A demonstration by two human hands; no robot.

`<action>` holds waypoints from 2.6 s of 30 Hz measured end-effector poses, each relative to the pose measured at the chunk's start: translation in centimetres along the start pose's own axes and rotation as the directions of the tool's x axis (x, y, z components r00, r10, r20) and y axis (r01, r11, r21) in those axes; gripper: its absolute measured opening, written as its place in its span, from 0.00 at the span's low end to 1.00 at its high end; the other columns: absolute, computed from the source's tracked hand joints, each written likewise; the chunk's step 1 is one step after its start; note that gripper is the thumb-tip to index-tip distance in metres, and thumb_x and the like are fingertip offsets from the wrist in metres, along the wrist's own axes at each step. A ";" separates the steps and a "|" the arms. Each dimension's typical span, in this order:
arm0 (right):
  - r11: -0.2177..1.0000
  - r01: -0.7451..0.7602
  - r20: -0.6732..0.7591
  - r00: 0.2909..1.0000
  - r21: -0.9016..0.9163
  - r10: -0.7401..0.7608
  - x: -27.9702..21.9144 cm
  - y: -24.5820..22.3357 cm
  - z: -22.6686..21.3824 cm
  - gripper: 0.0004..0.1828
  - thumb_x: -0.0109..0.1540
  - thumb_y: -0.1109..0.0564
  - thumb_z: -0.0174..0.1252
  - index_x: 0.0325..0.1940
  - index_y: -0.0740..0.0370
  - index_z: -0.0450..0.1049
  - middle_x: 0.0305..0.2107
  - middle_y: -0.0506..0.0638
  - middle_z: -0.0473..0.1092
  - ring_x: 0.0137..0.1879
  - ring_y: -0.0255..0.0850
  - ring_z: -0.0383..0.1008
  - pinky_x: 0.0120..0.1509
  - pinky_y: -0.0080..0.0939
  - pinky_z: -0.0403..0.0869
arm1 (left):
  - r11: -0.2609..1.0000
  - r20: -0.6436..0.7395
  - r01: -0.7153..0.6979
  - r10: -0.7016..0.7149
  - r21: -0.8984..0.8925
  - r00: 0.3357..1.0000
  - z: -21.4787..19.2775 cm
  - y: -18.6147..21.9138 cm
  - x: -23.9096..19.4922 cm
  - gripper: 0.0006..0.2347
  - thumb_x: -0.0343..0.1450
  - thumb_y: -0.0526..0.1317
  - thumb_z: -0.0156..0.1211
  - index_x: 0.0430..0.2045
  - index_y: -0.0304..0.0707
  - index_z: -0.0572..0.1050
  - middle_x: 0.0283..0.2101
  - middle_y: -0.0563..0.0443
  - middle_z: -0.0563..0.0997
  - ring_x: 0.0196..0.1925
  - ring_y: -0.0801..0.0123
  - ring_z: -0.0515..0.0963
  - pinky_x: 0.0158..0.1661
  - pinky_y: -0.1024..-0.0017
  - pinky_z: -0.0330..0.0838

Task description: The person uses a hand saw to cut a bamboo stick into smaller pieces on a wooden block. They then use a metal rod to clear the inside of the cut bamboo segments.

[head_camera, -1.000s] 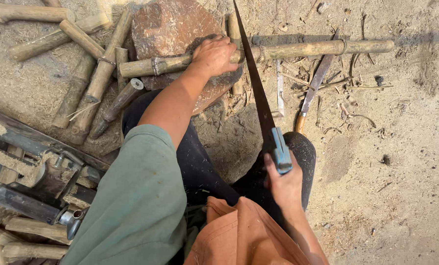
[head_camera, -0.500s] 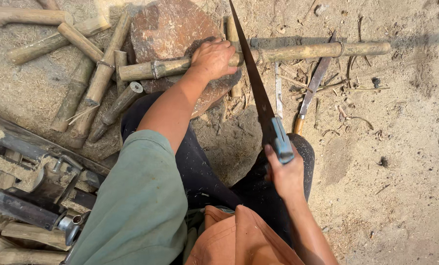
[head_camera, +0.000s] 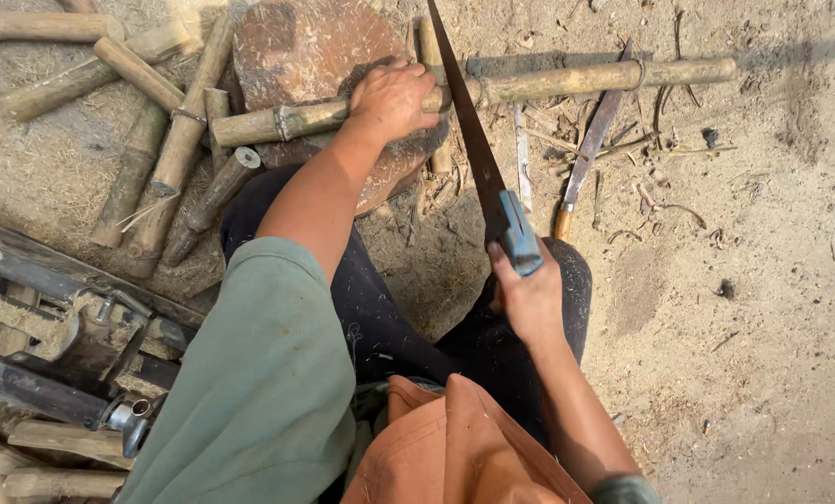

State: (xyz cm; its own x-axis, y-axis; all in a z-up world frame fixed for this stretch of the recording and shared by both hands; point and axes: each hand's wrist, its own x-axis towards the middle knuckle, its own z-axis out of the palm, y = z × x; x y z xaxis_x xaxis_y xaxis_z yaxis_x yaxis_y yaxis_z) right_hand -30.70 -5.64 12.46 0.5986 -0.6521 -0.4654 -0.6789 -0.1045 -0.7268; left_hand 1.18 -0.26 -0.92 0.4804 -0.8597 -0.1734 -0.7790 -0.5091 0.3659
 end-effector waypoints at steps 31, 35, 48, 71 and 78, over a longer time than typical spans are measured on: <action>0.985 0.098 -0.028 0.994 -0.139 -0.103 4.7 -3.2 1.5 0.26 0.60 0.43 0.63 0.46 0.70 0.72 0.20 0.56 0.73 0.22 0.44 0.74 0.32 0.44 0.74 | 1.000 0.043 0.020 -0.020 0.007 0.999 1.6 1.1 -2.2 0.19 0.66 0.47 0.69 0.47 0.36 0.77 0.51 0.45 0.78 0.60 0.56 0.73 0.61 0.57 0.67; 0.968 -0.226 -0.073 0.973 -0.110 0.219 -8.4 -0.4 -3.4 0.31 0.58 0.47 0.66 0.60 0.63 0.67 0.18 0.53 0.74 0.16 0.38 0.71 0.21 0.38 0.70 | 0.995 0.095 0.080 -0.074 -0.065 0.993 -0.8 0.6 0.3 0.25 0.67 0.53 0.68 0.51 0.34 0.74 0.51 0.42 0.76 0.59 0.55 0.72 0.61 0.56 0.64; 1.000 0.001 -0.011 1.000 0.020 -0.001 -1.5 -1.4 -0.3 0.18 0.62 0.50 0.63 0.42 0.70 0.70 0.16 0.49 0.68 0.16 0.38 0.68 0.21 0.41 0.67 | 0.990 0.085 0.105 -0.097 -0.091 0.992 -0.3 0.4 -0.4 0.25 0.67 0.53 0.68 0.53 0.37 0.74 0.56 0.42 0.74 0.67 0.53 0.67 0.66 0.55 0.58; 0.984 -0.159 -0.012 0.987 -0.087 0.158 -6.0 0.0 -3.3 0.23 0.58 0.46 0.63 0.48 0.65 0.73 0.22 0.57 0.74 0.23 0.44 0.72 0.29 0.44 0.72 | 1.000 -0.009 0.013 -0.013 0.003 1.000 0.2 0.4 -0.3 0.25 0.66 0.54 0.70 0.50 0.35 0.76 0.57 0.37 0.73 0.60 0.50 0.74 0.57 0.53 0.68; 0.892 0.347 0.095 0.938 -0.289 -0.333 5.2 -2.2 1.9 0.21 0.63 0.45 0.56 0.47 0.66 0.77 0.40 0.68 0.72 0.41 0.58 0.79 0.49 0.50 0.78 | 0.999 -0.016 0.051 -0.051 0.003 0.999 0.2 0.4 -0.4 0.27 0.63 0.52 0.69 0.54 0.39 0.75 0.63 0.41 0.72 0.64 0.48 0.72 0.62 0.52 0.66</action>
State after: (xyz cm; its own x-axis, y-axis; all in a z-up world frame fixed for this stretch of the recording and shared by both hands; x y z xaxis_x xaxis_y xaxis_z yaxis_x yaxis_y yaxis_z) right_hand -25.24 -7.34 10.69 0.8284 -0.5050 -0.2424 -0.5212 -0.5361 -0.6641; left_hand 0.56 -0.14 -0.87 0.5260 -0.8318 -0.1776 -0.7545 -0.5527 0.3541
